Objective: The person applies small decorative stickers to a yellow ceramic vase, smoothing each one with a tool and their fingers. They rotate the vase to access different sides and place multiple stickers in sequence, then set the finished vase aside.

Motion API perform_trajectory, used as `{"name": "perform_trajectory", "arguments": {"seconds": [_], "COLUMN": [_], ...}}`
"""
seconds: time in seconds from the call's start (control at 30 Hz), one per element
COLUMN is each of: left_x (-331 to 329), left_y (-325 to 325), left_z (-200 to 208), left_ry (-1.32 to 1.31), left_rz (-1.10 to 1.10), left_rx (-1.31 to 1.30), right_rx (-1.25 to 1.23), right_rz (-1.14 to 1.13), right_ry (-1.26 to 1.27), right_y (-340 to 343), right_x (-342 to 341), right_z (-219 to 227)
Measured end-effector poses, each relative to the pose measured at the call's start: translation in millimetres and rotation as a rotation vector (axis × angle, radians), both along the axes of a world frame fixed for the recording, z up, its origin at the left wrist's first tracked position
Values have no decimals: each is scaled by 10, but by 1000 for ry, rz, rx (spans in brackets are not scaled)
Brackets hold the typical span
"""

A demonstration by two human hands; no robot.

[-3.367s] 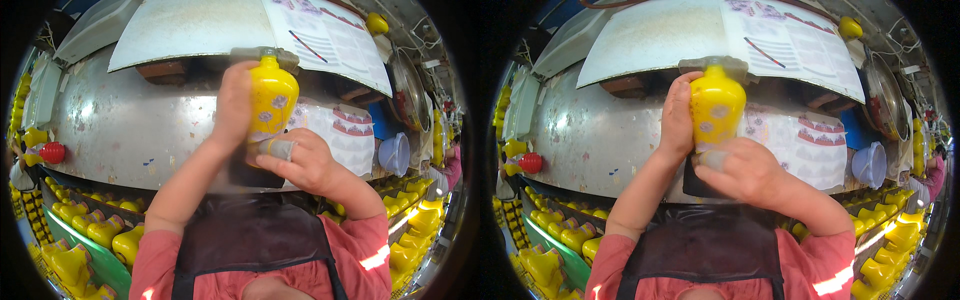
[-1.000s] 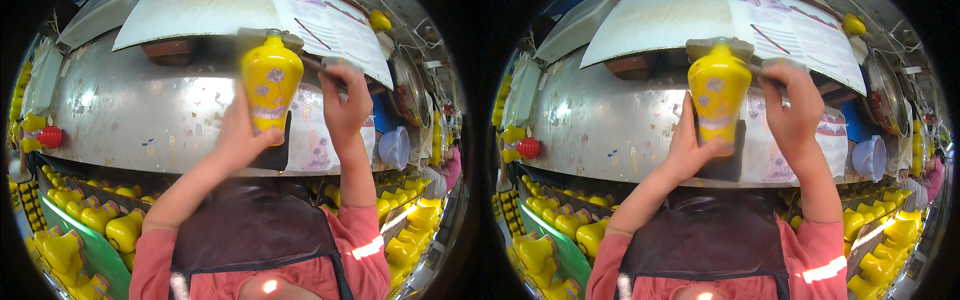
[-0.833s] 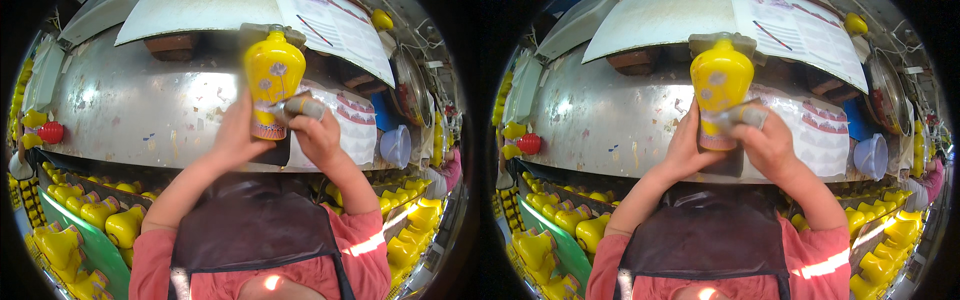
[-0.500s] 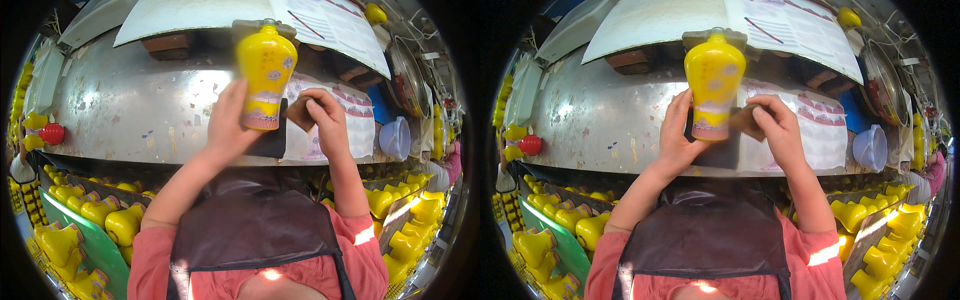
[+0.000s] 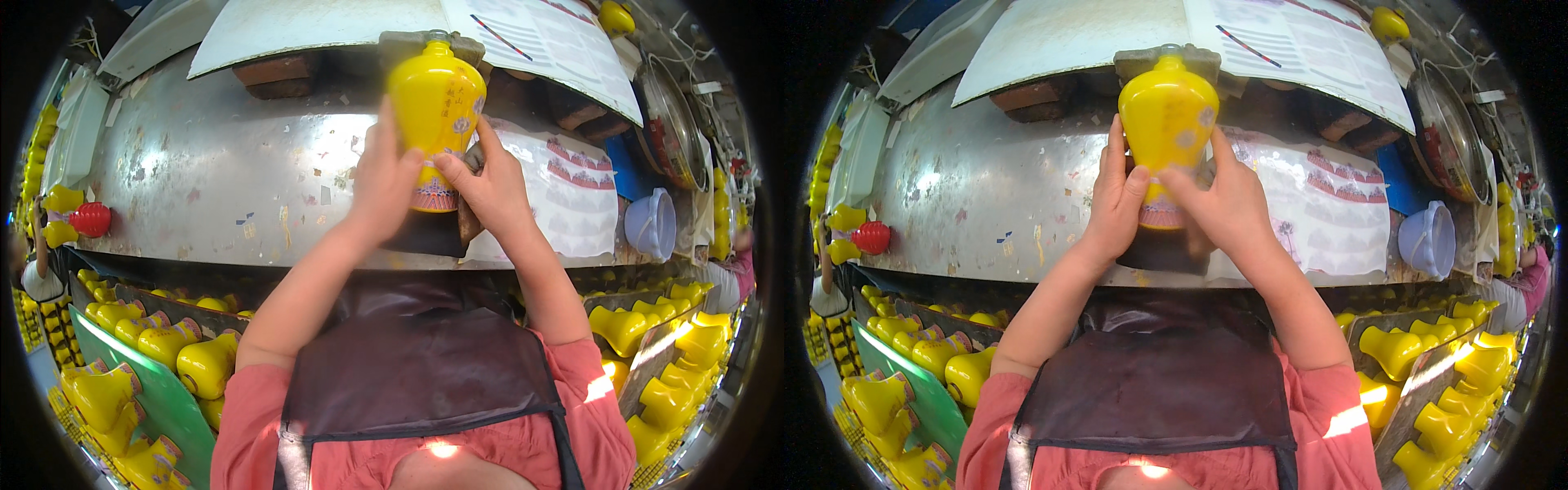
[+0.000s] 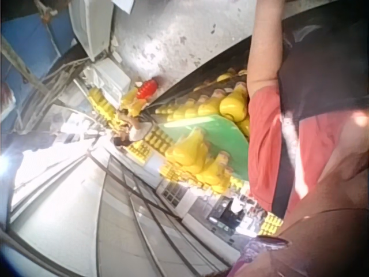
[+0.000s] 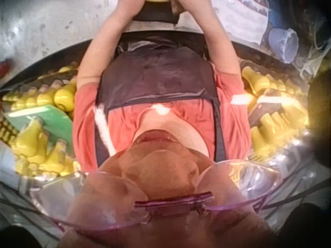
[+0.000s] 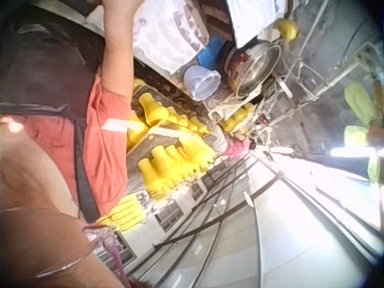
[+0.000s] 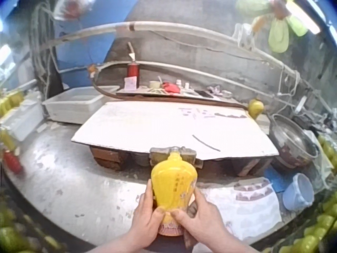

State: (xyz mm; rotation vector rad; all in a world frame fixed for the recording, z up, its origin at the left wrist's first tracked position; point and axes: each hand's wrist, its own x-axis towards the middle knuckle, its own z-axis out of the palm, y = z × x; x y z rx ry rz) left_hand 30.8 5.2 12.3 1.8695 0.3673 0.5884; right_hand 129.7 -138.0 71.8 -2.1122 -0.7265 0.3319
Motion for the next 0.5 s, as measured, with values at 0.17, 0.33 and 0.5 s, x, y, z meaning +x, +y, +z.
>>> {"name": "perform_trajectory", "arguments": {"seconds": [0.17, 0.33, 0.5], "left_x": [-32, -50, -57], "left_y": [131, 73, 140], "left_z": [-42, -5, 17], "left_ry": [-76, -13, -56], "left_rz": [-121, -120, -153], "left_rx": [-225, -288, -306], "right_rx": [-11, -9, -16], "right_rz": [15, 36, 74], "right_ry": [164, -1, 6], "right_y": [-62, -48, -64], "right_x": [67, 54, 76], "right_z": [17, -32, -59]}}
